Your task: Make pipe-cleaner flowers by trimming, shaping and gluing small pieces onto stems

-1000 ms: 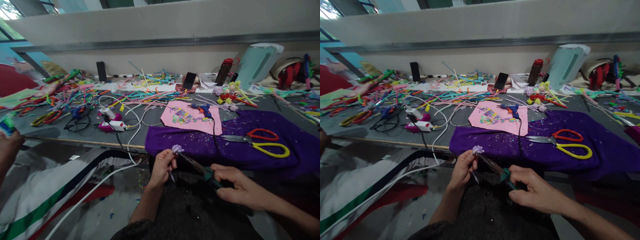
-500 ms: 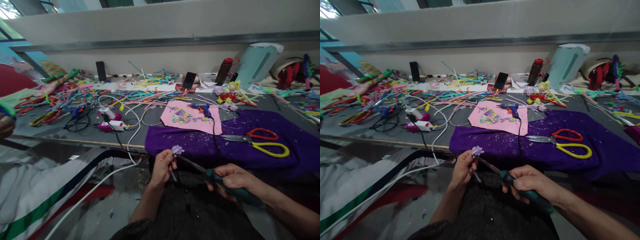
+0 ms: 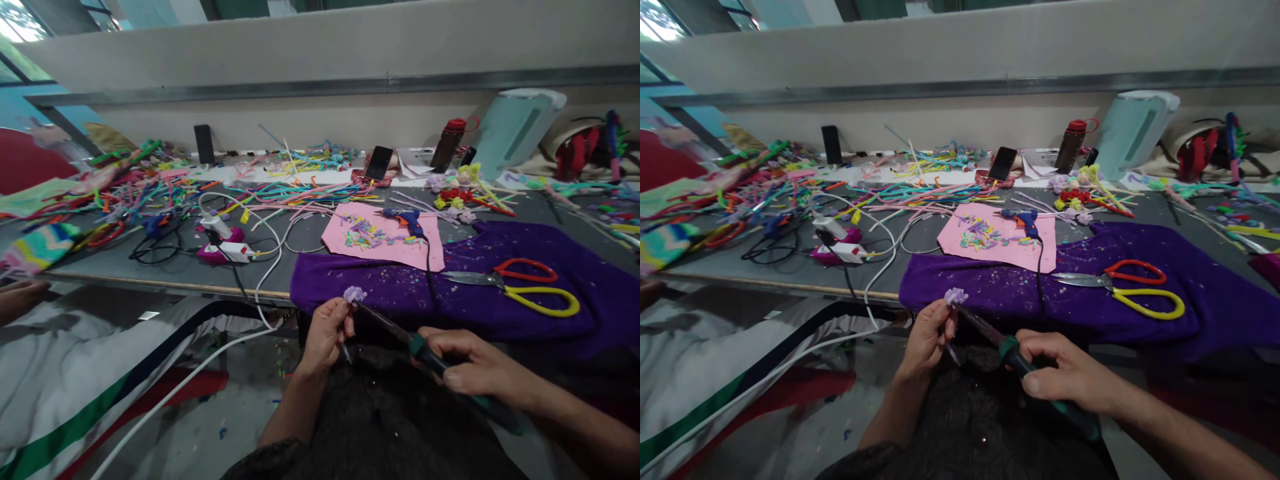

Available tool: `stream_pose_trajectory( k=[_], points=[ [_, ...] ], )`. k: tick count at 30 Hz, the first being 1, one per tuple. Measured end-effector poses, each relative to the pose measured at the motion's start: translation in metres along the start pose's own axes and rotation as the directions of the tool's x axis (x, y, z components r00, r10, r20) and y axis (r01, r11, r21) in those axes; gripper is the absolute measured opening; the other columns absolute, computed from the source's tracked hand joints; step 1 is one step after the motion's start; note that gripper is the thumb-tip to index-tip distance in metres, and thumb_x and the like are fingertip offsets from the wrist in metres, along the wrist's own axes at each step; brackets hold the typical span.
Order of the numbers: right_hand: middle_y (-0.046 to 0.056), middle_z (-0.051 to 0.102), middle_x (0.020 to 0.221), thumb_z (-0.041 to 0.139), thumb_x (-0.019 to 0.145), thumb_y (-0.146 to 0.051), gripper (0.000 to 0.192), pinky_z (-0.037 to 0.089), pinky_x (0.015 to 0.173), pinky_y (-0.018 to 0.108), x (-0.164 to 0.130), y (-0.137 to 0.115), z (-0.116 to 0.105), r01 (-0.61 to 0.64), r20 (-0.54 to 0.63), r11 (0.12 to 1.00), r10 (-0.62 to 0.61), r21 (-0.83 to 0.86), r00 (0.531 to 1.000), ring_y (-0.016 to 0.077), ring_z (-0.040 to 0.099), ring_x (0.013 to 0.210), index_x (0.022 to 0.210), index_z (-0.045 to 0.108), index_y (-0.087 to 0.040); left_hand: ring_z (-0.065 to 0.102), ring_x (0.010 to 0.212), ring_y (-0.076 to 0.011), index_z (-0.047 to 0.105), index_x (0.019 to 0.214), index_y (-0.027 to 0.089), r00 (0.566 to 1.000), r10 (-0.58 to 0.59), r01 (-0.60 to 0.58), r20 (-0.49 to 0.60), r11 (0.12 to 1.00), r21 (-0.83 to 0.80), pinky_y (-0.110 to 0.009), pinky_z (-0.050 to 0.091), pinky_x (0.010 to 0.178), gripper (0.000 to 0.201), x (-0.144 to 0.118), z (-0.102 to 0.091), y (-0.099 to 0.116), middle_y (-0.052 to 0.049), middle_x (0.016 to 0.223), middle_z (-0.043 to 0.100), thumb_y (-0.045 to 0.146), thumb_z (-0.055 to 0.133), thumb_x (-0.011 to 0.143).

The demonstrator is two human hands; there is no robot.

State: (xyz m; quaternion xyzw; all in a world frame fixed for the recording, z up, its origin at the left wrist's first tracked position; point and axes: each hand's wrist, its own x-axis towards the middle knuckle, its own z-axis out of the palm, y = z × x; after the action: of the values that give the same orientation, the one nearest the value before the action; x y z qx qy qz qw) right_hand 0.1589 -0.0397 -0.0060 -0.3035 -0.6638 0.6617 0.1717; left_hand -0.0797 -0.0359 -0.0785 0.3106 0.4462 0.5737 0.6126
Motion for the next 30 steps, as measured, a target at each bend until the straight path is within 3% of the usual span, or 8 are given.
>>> stream_pose_trajectory(
  k=[3,5,8,15,19,22,26,30],
  points=[
    [0.001,0.044,0.078,0.058,0.075,-0.043,0.031,0.033,0.068,0.028,-0.002,0.002,0.003,0.067,-0.01,0.968,-0.072,-0.244,0.997,0.0156,0.042,0.075,0.065,0.046,-0.017,0.03,0.031,-0.002,0.056,0.066,0.013,1.0,-0.007,0.007,0.01,1.0,-0.01,-0.016,0.013,0.034,0.031,0.001,-0.002,-0.001,0.004,0.038,0.048,0.043,0.064,0.071],
    [0.001,0.042,0.077,0.058,0.076,-0.041,0.031,0.032,0.067,0.028,-0.003,0.003,0.005,0.077,-0.017,0.946,-0.087,-0.315,0.996,0.0155,0.041,0.074,0.064,0.043,-0.017,0.029,0.031,-0.0017,0.056,0.065,0.013,1.0,-0.01,0.01,0.017,1.0,-0.01,-0.016,0.013,0.034,0.032,0.001,-0.003,-0.002,0.005,0.038,0.048,0.043,0.064,0.071],
    [0.001,0.041,0.077,0.058,0.075,-0.044,0.034,0.031,0.066,0.028,-0.004,0.002,0.004,0.07,-0.008,0.954,-0.076,-0.29,0.997,0.0158,0.041,0.075,0.064,0.041,-0.017,0.027,0.03,-0.0009,0.054,0.064,0.013,1.0,-0.008,0.009,0.029,1.0,-0.018,-0.017,0.01,0.035,0.032,0.001,-0.004,-0.002,0.005,0.038,0.049,0.042,0.067,0.068],
    [0.001,0.043,0.08,0.055,0.075,-0.049,0.034,0.033,0.066,0.028,-0.003,-0.001,-0.003,-0.005,0.072,1.0,0.007,-0.027,0.997,0.0154,0.042,0.074,0.067,0.047,-0.017,0.025,0.029,-0.0011,0.055,0.063,0.013,1.0,-0.026,0.026,0.014,0.999,-0.022,-0.017,0.008,0.034,0.029,0.0,-0.006,-0.003,0.006,0.035,0.046,0.038,0.069,0.066],
    [0.001,0.043,0.08,0.058,0.074,-0.048,0.035,0.033,0.067,0.028,-0.005,-0.005,-0.001,0.018,0.041,0.983,-0.01,-0.18,0.999,0.0157,0.043,0.075,0.064,0.043,-0.017,0.027,0.029,-0.0009,0.056,0.062,0.013,1.0,-0.022,0.023,0.02,0.997,-0.067,-0.017,0.011,0.035,0.027,0.003,-0.008,-0.004,0.005,0.036,0.046,0.036,0.069,0.065],
    [0.001,0.043,0.079,0.058,0.074,-0.048,0.036,0.033,0.066,0.028,-0.008,-0.009,-0.002,0.038,0.025,0.958,-0.032,-0.285,0.999,0.0163,0.043,0.075,0.063,0.041,-0.018,0.026,0.03,-0.0012,0.057,0.065,0.013,0.998,-0.001,0.014,0.066,0.981,-0.192,-0.016,0.016,0.035,0.023,0.005,-0.011,-0.003,0.007,0.035,0.042,0.033,0.068,0.068],
    [0.002,0.044,0.08,0.055,0.075,-0.05,0.037,0.034,0.066,0.029,-0.012,-0.013,-0.002,0.045,0.037,0.952,-0.035,-0.302,0.999,0.0171,0.043,0.075,0.064,0.04,-0.018,0.024,0.03,-0.0025,0.057,0.068,0.013,0.986,0.004,0.057,0.17,0.933,-0.355,-0.015,0.016,0.034,0.021,0.006,-0.013,-0.001,0.007,0.034,0.037,0.032,0.063,0.074],
    [0.002,0.044,0.079,0.055,0.075,-0.048,0.035,0.034,0.066,0.029,-0.01,-0.009,0.004,0.059,0.051,0.946,-0.045,-0.319,0.998,0.0171,0.043,0.075,0.065,0.04,-0.018,0.026,0.032,-0.0031,0.057,0.068,0.013,0.974,-0.014,0.11,0.226,0.901,-0.42,-0.015,0.021,0.034,0.023,0.006,-0.015,0.0,0.006,0.038,0.038,0.034,0.061,0.076]
  ],
)
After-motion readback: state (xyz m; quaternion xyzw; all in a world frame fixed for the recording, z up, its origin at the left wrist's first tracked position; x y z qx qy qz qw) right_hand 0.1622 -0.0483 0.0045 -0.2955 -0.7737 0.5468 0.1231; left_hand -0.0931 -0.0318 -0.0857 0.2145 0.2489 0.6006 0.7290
